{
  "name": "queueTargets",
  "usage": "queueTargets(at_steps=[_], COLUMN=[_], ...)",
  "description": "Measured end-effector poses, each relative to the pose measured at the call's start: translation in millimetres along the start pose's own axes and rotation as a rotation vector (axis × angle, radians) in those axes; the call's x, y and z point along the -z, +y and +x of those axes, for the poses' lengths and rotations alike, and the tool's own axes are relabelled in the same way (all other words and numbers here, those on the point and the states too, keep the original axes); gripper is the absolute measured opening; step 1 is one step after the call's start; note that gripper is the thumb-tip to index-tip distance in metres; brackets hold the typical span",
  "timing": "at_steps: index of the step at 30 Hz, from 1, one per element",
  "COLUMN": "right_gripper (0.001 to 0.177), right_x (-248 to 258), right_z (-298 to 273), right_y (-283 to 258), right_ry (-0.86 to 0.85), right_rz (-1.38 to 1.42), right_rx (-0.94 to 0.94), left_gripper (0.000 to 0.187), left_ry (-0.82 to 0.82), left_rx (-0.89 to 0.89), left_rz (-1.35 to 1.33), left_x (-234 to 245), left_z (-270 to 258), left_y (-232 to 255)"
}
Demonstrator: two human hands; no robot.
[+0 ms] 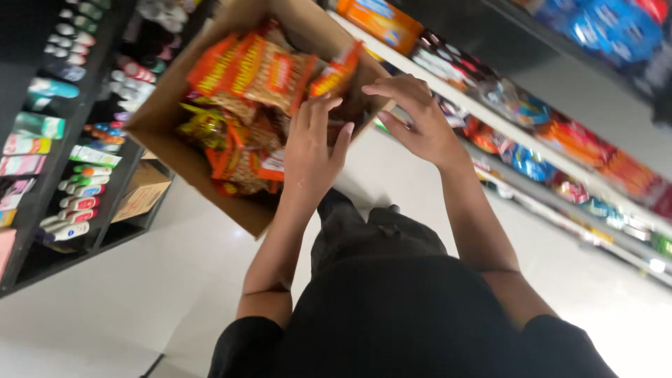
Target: Picking various bags of snacks from grocery shelves and placing them into a cardboard box.
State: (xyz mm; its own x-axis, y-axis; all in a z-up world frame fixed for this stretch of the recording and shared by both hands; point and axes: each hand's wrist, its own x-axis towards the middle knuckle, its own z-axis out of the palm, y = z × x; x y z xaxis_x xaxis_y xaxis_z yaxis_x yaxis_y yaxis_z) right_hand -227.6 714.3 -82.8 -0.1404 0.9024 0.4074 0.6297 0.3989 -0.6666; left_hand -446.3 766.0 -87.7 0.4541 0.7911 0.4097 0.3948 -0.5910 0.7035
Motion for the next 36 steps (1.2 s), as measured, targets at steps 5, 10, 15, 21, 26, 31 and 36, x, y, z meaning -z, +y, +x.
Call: queueTargets(at_steps=[5, 10, 15, 21, 26, 31, 36], right_gripper=[0.037, 0.039, 0.035, 0.03, 0.025, 0.024, 0.034], right_x=[31.7, 82.7, 146.5, 204.2, 212.5, 220.3, 267.5], right_z=[-86.4, -199.2, -322.7, -482.9, -599.5, -676.0, -734.2], right_y=[4.5, -3.6, -36.3, -83.0, -125.2, -168.9, -187.4], right_ry=[0.038, 0.176, 0.365, 0.678, 0.996, 1.257, 1.333], right_rz=[-0.051, -0.103, -0.174, -0.361, -0.462, -0.489, -0.621], right_rx=[-0.118, -0.273, -0.52, -0.61, -0.778, -0.895, -0.923], left_gripper=[0.037, 0.036, 0.032, 0.031, 0.029, 0.028, 0.028], left_ry=[-0.093, -0.209, -0.422, -0.644, -0.823, -1.026, -1.076], left_rx=[-0.139, -0.321, -0.422, -0.622, -0.852, -0.967, -1.043], left_rz=[-0.037, -0.136, -0.228, -0.406, -0.527, -0.652, -0.761], left_x=[-49.0, -122.0, -200.9, -299.4, -363.8, -424.9, -488.6], left_z=[-18.9, -37.3, -70.5, -130.2, -181.1, -230.1, -260.8], left_y=[37.2, 100.4, 206.1, 328.1, 420.8, 498.4, 569.1])
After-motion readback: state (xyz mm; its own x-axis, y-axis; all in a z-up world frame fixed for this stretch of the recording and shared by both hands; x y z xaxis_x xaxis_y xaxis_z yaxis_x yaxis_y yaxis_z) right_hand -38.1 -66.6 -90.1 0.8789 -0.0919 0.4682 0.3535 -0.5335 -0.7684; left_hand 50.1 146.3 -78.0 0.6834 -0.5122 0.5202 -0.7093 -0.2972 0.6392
